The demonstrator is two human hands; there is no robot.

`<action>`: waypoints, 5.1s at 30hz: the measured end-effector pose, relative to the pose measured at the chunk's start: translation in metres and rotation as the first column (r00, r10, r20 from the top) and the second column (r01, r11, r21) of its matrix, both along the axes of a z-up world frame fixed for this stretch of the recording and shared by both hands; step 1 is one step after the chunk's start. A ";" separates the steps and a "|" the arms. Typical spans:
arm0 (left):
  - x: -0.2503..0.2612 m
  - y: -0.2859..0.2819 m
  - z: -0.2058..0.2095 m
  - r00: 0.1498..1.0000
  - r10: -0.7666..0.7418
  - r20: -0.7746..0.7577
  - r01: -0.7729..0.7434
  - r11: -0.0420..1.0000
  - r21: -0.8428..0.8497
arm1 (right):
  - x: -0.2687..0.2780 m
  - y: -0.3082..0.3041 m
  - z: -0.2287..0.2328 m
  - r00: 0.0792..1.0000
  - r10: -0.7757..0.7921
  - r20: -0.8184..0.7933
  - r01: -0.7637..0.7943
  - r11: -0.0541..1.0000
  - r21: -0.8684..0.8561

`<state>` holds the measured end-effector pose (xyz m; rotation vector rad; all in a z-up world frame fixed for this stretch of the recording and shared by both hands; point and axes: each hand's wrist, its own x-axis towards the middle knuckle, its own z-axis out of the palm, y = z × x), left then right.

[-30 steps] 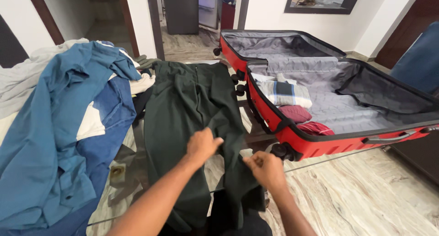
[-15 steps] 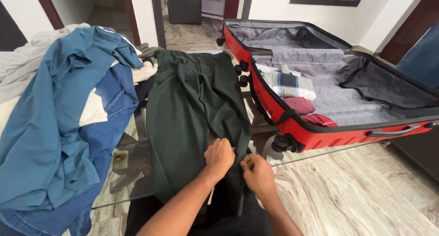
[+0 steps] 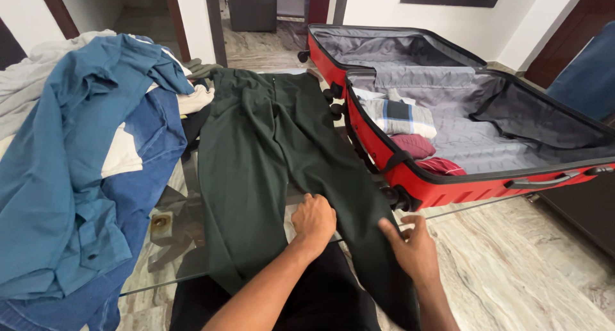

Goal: The person folds a plaid shirt and a pair of dark trousers on a glass table and places them into an open suitcase.

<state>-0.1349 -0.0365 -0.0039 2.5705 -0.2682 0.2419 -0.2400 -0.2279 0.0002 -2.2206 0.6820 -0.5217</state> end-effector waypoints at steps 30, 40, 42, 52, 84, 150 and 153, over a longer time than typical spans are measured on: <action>0.044 0.067 0.015 0.997 -0.076 -0.010 0.075 0.945 0.318 | 0.167 0.092 0.065 0.795 0.594 0.126 -0.537 0.785 -0.308; 0.206 0.120 0.049 0.974 -0.022 0.227 -0.003 0.994 0.108 | 0.383 0.113 -0.003 0.819 0.558 0.130 -0.445 0.762 -0.470; 0.267 0.136 0.031 0.954 -0.040 0.298 0.001 0.991 0.131 | 0.401 0.116 -0.013 0.810 0.580 0.088 -0.453 0.714 -0.533; 0.383 0.220 -0.005 0.991 0.048 -0.123 -0.009 0.954 0.299 | 0.468 0.052 -0.009 0.736 0.536 -0.413 -0.676 0.552 -0.488; 0.134 0.159 0.013 0.991 0.017 -0.132 0.028 0.943 0.332 | 0.267 0.078 -0.017 0.751 0.469 -0.465 -0.661 0.538 -0.523; 0.157 0.151 0.020 0.988 0.089 -0.129 -0.031 0.918 0.396 | 0.252 0.079 0.014 0.858 0.502 -0.108 -0.480 0.709 -0.516; 0.184 0.150 0.016 0.999 -0.005 0.044 -0.009 0.949 0.316 | 0.274 0.072 0.013 0.850 0.526 0.019 -0.416 0.693 -0.588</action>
